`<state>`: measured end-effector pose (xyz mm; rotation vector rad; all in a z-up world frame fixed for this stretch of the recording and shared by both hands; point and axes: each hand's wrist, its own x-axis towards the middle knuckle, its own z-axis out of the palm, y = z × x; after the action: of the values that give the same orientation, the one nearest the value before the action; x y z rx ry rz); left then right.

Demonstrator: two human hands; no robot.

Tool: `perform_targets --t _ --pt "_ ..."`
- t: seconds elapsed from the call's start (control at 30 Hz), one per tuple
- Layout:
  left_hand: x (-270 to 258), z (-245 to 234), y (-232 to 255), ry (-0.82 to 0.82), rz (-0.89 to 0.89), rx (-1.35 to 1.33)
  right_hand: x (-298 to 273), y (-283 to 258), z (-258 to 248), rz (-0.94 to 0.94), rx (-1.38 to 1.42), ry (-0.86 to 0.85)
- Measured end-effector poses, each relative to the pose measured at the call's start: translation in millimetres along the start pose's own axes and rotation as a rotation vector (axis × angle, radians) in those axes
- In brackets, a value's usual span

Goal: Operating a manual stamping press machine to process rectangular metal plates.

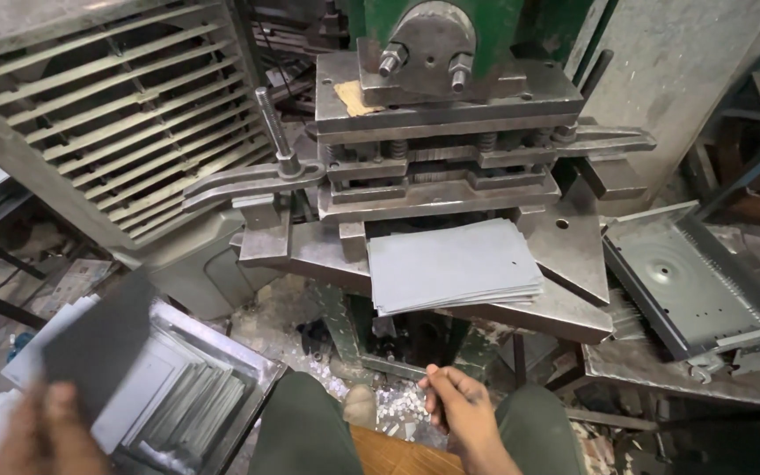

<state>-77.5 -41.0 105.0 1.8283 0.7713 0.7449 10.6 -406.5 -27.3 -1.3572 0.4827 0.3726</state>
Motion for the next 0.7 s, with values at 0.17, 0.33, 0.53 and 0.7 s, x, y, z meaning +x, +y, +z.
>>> perform_targets --t 0.17,0.33,0.53,0.7 --pt "-2.8 55.3 83.9 -0.136 -0.02 0.148 -18.3 -24.9 22.3 -0.122 0.074 -0.061" --pt "-21.9 185.7 117.5 -0.546 -0.587 -0.803 -29.6 -93.8 48.5 -0.334 0.279 -0.182" --pt "-1.8 286.1 113.9 -0.566 -0.737 -0.98 -8.5 -160.5 58.6 -0.367 0.212 0.117" --pt "-0.9 252.8 124.8 -0.649 -0.758 -0.988 46.3 -190.3 68.5 -0.255 0.218 0.101"
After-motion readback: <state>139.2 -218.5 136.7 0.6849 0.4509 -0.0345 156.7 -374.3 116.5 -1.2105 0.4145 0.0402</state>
